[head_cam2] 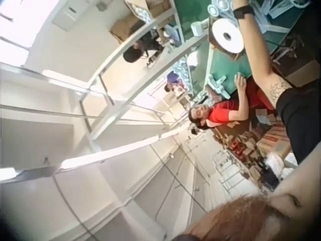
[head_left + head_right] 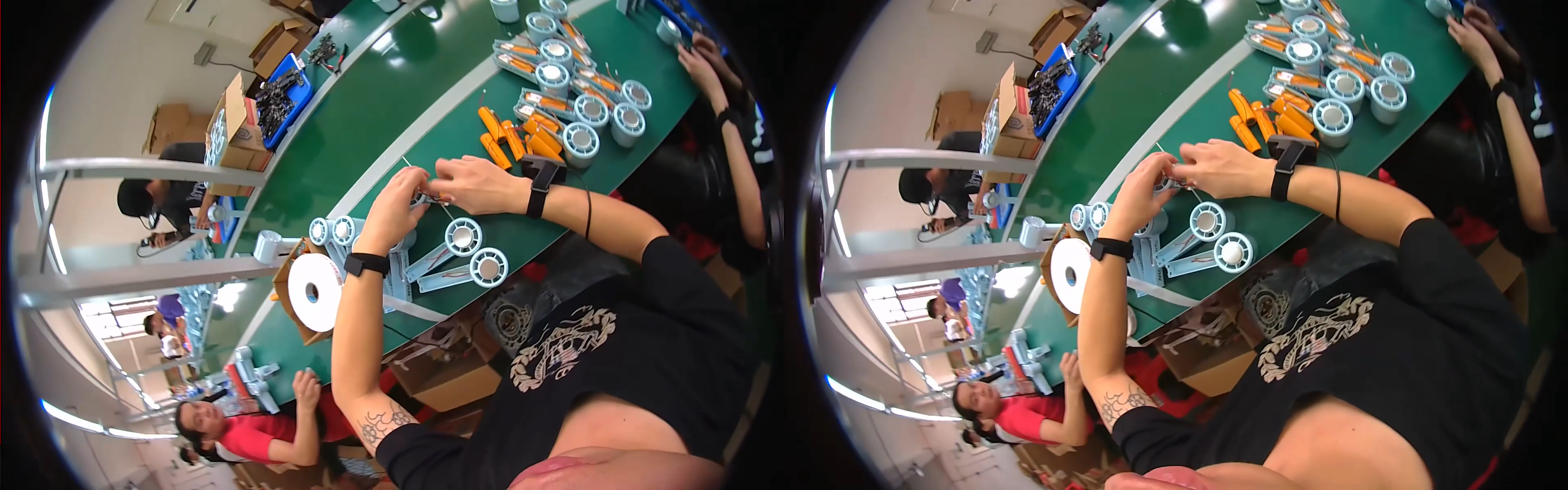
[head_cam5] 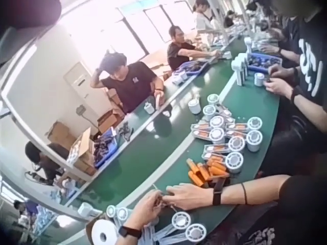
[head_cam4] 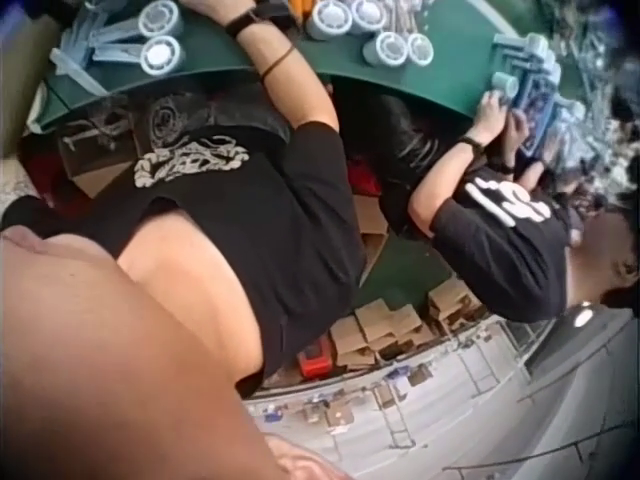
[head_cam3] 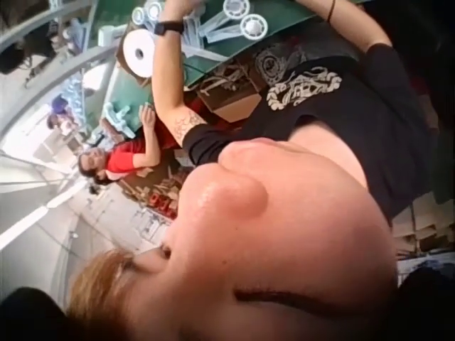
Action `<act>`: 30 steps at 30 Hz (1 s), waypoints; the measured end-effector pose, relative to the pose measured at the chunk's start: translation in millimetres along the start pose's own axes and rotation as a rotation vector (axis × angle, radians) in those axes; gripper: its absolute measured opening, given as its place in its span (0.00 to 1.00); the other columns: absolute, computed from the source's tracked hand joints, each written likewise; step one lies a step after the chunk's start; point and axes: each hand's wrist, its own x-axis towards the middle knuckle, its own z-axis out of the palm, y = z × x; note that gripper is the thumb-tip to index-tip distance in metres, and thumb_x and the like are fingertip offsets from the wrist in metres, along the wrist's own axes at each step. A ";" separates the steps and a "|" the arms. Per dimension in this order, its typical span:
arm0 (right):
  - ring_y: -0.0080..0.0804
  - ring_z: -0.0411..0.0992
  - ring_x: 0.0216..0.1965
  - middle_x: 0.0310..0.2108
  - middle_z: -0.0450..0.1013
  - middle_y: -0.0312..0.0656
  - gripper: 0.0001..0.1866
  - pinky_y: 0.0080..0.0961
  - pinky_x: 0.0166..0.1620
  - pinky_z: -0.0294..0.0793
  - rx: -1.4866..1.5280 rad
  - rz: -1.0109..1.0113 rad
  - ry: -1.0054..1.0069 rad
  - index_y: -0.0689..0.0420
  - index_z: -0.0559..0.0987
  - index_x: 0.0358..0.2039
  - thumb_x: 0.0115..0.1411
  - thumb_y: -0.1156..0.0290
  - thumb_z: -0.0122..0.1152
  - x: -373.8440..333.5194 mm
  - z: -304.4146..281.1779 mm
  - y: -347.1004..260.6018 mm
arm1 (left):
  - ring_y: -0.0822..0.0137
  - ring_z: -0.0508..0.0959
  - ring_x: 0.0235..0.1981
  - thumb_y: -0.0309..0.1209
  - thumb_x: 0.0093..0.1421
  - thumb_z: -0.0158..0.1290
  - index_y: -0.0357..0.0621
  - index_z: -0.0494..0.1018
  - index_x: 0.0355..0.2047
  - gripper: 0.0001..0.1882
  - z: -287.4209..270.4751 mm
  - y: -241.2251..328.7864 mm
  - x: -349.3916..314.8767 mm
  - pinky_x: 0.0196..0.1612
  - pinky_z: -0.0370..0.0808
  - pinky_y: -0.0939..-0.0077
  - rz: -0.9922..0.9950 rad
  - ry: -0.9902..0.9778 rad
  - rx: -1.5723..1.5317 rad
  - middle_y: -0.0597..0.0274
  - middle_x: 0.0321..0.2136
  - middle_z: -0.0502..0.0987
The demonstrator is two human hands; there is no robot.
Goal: The person picks up a battery, applies a piece of tape from a roll to it, and presses the battery into the handle of a handheld fan, repeating the process multiple times.
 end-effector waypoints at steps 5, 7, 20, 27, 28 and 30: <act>0.42 0.75 0.37 0.41 0.73 0.43 0.23 0.39 0.40 0.72 0.530 0.531 -0.181 0.50 0.68 0.55 0.59 0.66 0.60 22.4 -26.4 0.9 | 0.50 0.73 0.52 0.17 0.47 0.58 0.39 0.68 0.45 0.23 -19.8 18.9 -7.5 0.51 0.74 0.62 0.095 0.222 0.187 0.54 0.44 0.74; 0.43 0.75 0.38 0.45 0.73 0.46 0.28 0.40 0.40 0.73 0.530 0.526 -0.217 0.52 0.64 0.59 0.59 0.67 0.60 33.2 -48.1 -1.9 | 0.50 0.74 0.51 0.17 0.47 0.58 0.40 0.69 0.45 0.23 -28.1 34.2 -2.1 0.51 0.73 0.62 0.102 0.230 0.252 0.54 0.44 0.74; 0.42 0.74 0.32 0.31 0.70 0.41 0.08 0.35 0.35 0.73 0.327 0.080 0.404 0.53 0.79 0.36 0.55 0.75 0.59 -24.6 -108.3 -45.4 | 0.47 0.72 0.49 0.29 0.56 0.55 0.38 0.67 0.52 0.23 -17.6 -188.3 102.9 0.52 0.72 0.57 -0.296 0.624 0.760 0.46 0.52 0.70; 0.39 0.74 0.28 0.28 0.72 0.41 0.10 0.31 0.30 0.73 0.473 0.062 0.204 0.57 0.81 0.35 0.52 0.81 0.59 -24.3 -91.6 -53.4 | 0.42 0.74 0.48 0.30 0.59 0.52 0.41 0.68 0.55 0.22 -95.8 -41.8 43.2 0.50 0.74 0.59 0.039 0.450 0.447 0.47 0.54 0.71; 0.38 0.74 0.28 0.27 0.72 0.41 0.10 0.30 0.29 0.72 0.525 0.050 0.199 0.57 0.81 0.35 0.52 0.82 0.59 -19.0 -89.2 -57.6 | 0.42 0.74 0.48 0.30 0.59 0.52 0.41 0.68 0.55 0.22 -104.5 -21.6 -1.7 0.50 0.74 0.59 -0.061 0.465 0.446 0.47 0.54 0.71; 0.38 0.74 0.27 0.27 0.72 0.42 0.09 0.29 0.28 0.72 0.599 0.003 0.175 0.58 0.81 0.34 0.52 0.82 0.59 -1.1 -72.9 -66.9 | 0.44 0.74 0.49 0.30 0.57 0.56 0.42 0.69 0.54 0.23 -117.3 2.7 -73.8 0.50 0.73 0.60 -0.221 0.325 0.281 0.49 0.54 0.70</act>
